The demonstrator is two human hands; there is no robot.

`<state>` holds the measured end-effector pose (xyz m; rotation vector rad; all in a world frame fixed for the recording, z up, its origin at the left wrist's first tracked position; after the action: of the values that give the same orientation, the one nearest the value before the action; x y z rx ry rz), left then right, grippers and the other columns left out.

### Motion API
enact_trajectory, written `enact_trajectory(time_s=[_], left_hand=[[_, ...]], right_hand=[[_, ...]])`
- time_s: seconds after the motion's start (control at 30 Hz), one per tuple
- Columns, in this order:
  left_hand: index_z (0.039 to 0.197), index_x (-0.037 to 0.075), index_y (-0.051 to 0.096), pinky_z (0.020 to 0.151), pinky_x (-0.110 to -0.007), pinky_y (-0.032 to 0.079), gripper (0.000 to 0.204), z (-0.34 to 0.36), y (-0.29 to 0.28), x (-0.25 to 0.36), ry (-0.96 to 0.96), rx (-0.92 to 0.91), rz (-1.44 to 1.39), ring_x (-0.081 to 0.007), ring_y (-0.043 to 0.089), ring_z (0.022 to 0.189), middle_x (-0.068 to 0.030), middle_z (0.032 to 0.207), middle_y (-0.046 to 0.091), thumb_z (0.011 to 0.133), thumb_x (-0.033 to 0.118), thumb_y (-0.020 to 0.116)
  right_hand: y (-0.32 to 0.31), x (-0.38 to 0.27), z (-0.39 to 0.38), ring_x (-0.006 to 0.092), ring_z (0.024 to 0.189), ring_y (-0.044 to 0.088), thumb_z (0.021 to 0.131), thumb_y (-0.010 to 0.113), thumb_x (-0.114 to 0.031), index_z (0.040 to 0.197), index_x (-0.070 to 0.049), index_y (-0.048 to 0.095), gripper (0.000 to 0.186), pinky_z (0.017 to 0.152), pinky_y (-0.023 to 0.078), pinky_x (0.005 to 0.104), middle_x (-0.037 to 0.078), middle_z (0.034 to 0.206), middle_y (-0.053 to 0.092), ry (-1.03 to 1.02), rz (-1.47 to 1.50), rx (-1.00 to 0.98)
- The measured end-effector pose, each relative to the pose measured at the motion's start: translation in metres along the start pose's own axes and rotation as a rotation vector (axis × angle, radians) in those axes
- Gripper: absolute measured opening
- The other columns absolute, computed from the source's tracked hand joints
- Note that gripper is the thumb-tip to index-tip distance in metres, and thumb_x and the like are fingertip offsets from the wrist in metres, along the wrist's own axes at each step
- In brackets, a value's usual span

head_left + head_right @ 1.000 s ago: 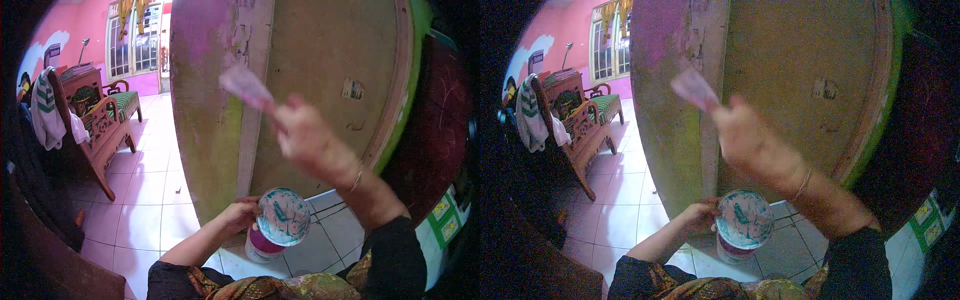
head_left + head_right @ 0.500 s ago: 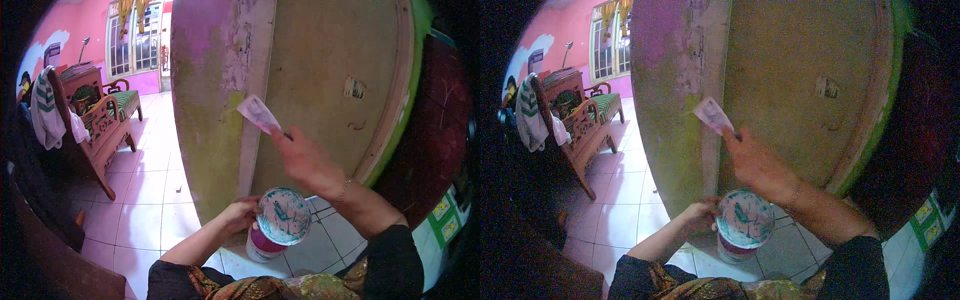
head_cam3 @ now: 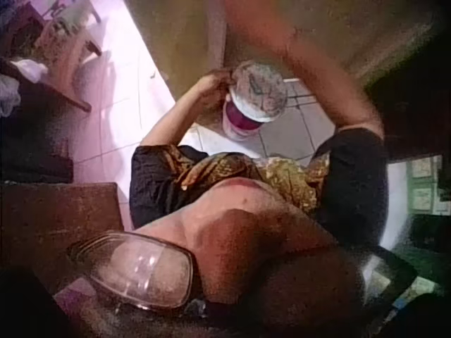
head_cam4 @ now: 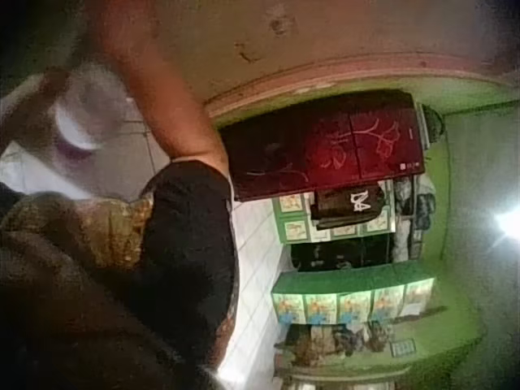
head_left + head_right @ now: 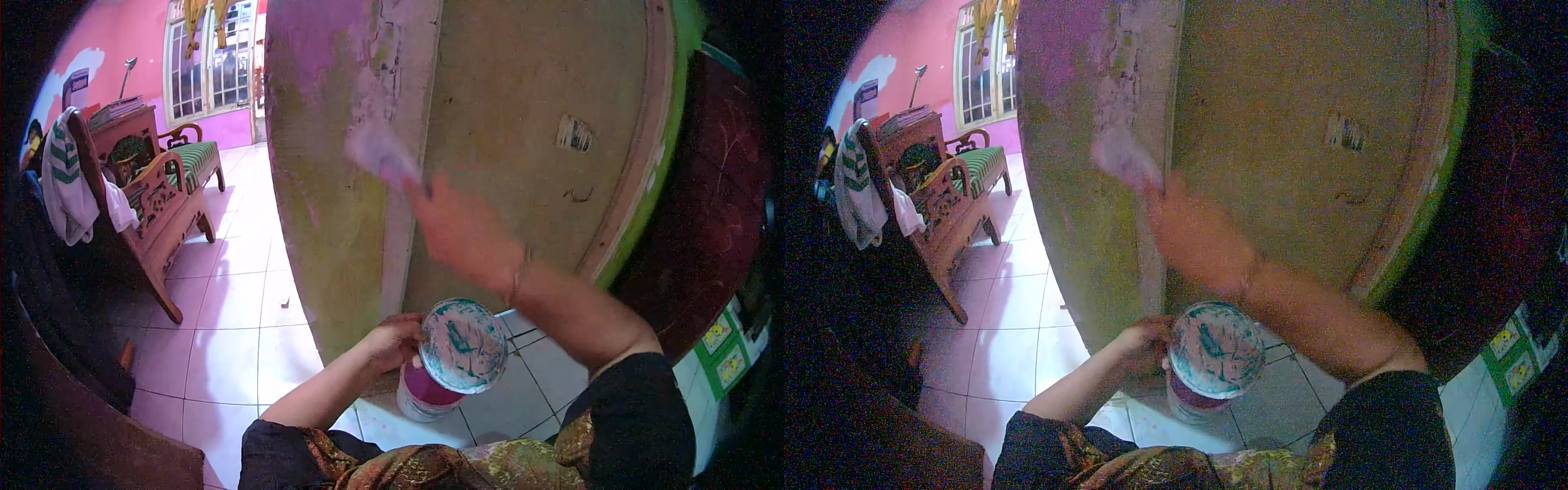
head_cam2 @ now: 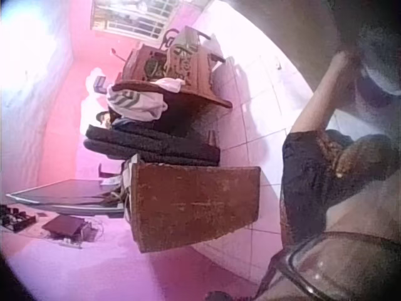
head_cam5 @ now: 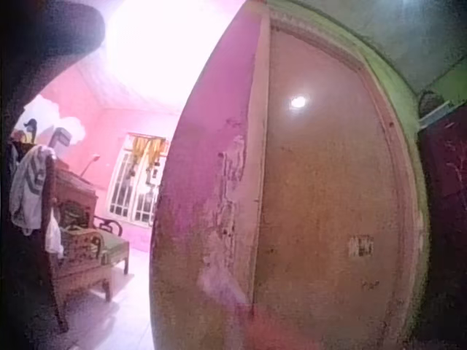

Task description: The person applies white putty to a wall and doorway frame using a putty knife, scraping and spreading the material from a small bowl held in the other hand.

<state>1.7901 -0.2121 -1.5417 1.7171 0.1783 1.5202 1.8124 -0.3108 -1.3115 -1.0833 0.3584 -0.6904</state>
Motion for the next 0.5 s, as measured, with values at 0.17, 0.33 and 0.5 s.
enact_trajectory(time_s=[0.17,0.33,0.5], left_hand=[[0.111,-0.004,0.047,0.05,-0.03,0.052,0.034,0.001,0.005,-0.008,-0.037,0.092,-0.036,-0.0194,0.061,0.063,-0.0119,0.087,0.06,0.078,0.005,0.049],[0.108,-0.003,0.048,0.051,-0.028,0.052,0.032,0.01,-0.002,-0.014,-0.074,0.036,0.007,-0.0167,0.06,0.061,-0.0097,0.083,0.06,0.076,0.005,0.048],[0.109,-0.005,0.049,0.064,-0.03,0.053,0.036,0.02,-0.021,-0.015,-0.12,-0.004,0.007,-0.02,0.062,0.075,-0.0115,0.09,0.061,0.073,0.003,0.049]], right_hand=[[0.011,0.01,-0.05,0.0392,0.08,0.055,0.082,0.046,-0.007,0.126,-0.01,0.045,0.044,0.07,0.045,0.0467,0.022,0.091,0.05,-0.067,0.16,-0.176],[-0.038,0.026,0.023,0.0354,0.076,0.054,0.083,0.049,-0.009,0.122,-0.012,0.051,0.039,0.07,0.045,0.0453,0.021,0.084,0.053,-0.252,0.149,0.561],[0.006,0.039,0.038,0.0377,0.074,0.055,0.083,0.046,-0.008,0.127,-0.013,0.045,0.044,0.066,0.047,0.0443,0.021,0.088,0.051,-0.066,-0.047,0.418]])
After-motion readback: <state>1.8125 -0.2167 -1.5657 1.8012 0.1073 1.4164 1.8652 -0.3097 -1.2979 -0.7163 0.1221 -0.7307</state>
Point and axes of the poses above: each hand's wrist, its own z-axis towards the middle knuckle, its own y-axis out of the palm, x = y × z, the point moved 2 cm from there along z, towards the middle knuckle
